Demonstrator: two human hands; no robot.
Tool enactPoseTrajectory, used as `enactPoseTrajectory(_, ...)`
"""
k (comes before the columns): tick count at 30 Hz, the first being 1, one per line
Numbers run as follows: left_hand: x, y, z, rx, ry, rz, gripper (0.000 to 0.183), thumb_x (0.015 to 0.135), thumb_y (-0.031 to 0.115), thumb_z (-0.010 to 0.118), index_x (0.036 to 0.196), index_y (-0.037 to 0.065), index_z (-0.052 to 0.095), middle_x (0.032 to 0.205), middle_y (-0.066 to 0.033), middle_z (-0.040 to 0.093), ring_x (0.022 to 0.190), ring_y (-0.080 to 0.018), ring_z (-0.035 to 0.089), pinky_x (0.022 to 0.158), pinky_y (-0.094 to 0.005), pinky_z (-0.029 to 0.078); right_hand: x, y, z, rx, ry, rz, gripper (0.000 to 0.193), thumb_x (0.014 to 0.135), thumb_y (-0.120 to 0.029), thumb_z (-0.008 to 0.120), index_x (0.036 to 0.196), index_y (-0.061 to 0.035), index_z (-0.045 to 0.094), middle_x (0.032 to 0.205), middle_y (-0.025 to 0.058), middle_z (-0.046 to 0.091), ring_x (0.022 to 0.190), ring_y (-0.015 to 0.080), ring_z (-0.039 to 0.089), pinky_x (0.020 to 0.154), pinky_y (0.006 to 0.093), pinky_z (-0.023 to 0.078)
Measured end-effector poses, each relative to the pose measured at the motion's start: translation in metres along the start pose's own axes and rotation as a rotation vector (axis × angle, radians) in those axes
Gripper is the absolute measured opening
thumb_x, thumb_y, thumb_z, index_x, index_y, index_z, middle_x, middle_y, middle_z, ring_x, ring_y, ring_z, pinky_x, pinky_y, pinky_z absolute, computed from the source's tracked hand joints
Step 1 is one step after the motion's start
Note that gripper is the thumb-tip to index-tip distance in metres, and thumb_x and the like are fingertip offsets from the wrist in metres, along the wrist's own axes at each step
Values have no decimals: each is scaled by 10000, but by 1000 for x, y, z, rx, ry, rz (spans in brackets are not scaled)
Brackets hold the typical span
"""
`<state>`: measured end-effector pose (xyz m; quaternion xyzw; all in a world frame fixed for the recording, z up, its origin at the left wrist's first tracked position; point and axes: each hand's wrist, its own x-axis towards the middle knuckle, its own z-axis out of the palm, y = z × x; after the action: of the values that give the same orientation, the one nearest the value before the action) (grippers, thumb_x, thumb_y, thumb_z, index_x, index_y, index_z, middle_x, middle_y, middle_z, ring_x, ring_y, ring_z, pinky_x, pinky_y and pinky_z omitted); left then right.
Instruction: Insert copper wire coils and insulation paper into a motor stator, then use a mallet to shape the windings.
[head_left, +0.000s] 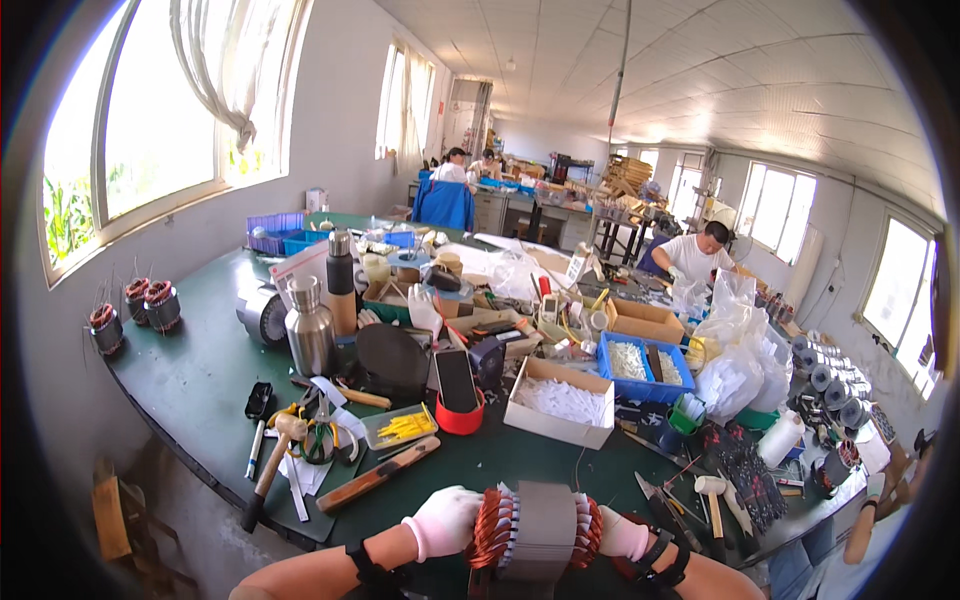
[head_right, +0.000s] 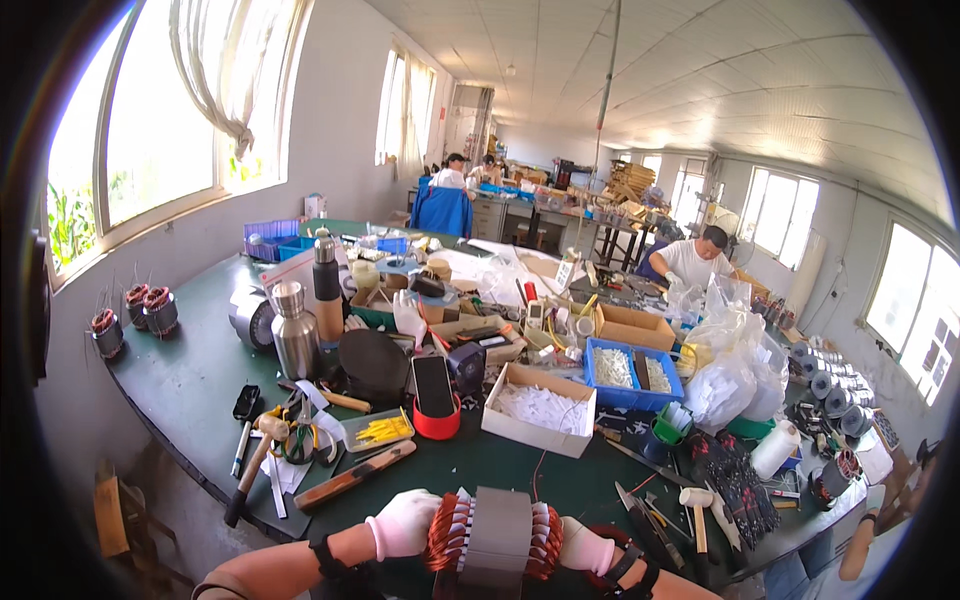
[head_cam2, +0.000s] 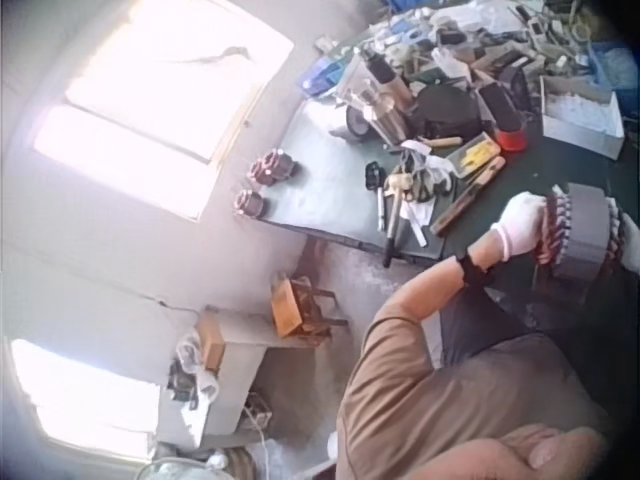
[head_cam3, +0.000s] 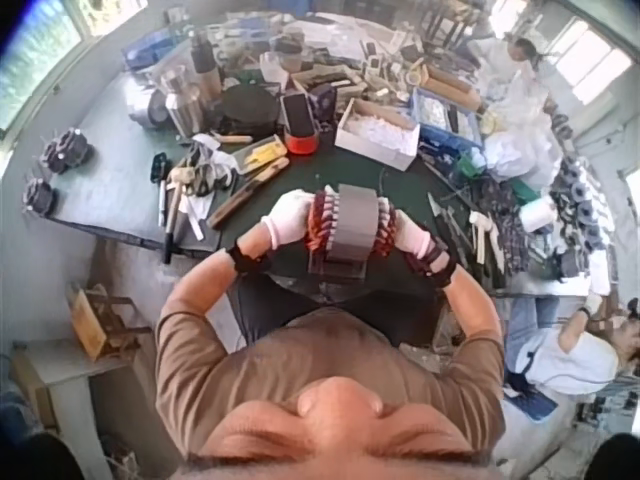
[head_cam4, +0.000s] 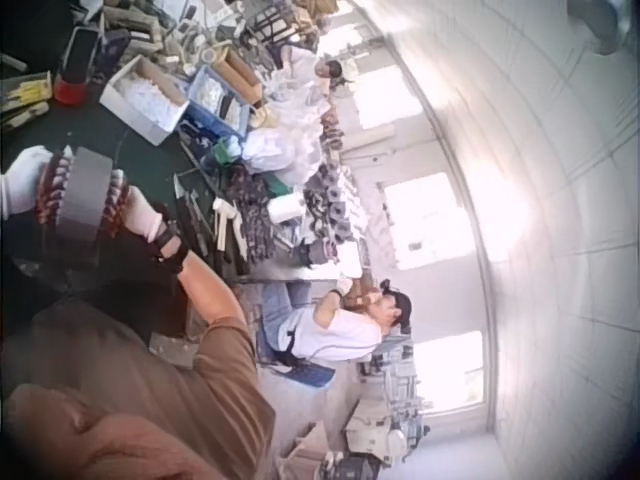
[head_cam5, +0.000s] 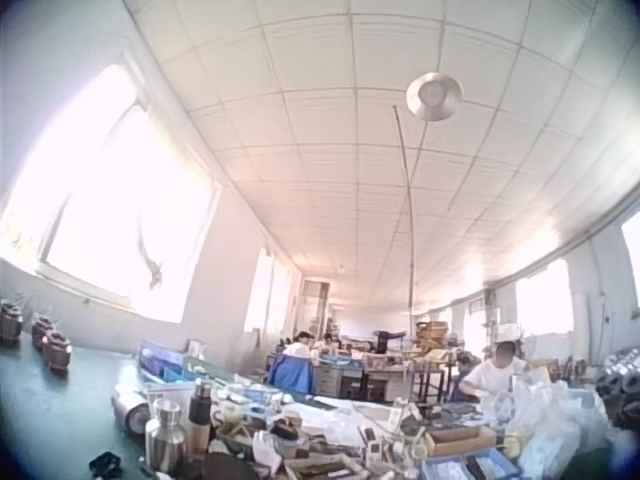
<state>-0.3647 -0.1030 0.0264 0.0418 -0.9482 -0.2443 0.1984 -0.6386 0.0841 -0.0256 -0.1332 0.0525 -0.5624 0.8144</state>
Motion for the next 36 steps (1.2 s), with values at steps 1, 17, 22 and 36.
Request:
enactPoseTrajectory(1, 3, 2, -4, 16, 20, 18, 161, 777, 104, 675, 938, 95, 667, 908, -109, 686, 927, -350, 654, 839, -421, 497, -8, -3, -6, -18, 88, 4, 267, 1108, -146, 297, 894, -132, 456, 735, 7, 401, 627, 176, 398, 576, 350, 360)
enactPoseTrajectory(17, -12, -6, 13, -96, 187, -29, 228, 700, 202, 793, 788, 101, 609, 776, -65, 623, 755, -296, 644, 773, -405, 478, -25, -7, 27, -730, 1091, 210, 45, 1074, -180, 441, 1039, -157, 459, 887, -17, 471, 741, 139, 482, 682, 327, 416)
enactPoseTrajectory(22, -13, -5, 15, -41, 199, -65, 202, 759, 239, 738, 776, 107, 586, 712, -57, 608, 686, -259, 643, 702, -376, 469, -48, -2, 6, -753, 1155, 246, 119, 1074, -220, 464, 1160, -140, 448, 1038, 8, 484, 897, 169, 487, 804, 365, 401)
enactPoseTrajectory(36, -11, -16, 47, -412, 391, -40, 244, 696, 81, 758, 907, 126, 645, 849, -39, 575, 839, -259, 596, 754, -393, 407, -119, 10, -1, -821, 1209, 125, 503, 1074, -334, 528, 1500, -91, 416, 1462, 77, 520, 1332, 254, 503, 1144, 473, 357)
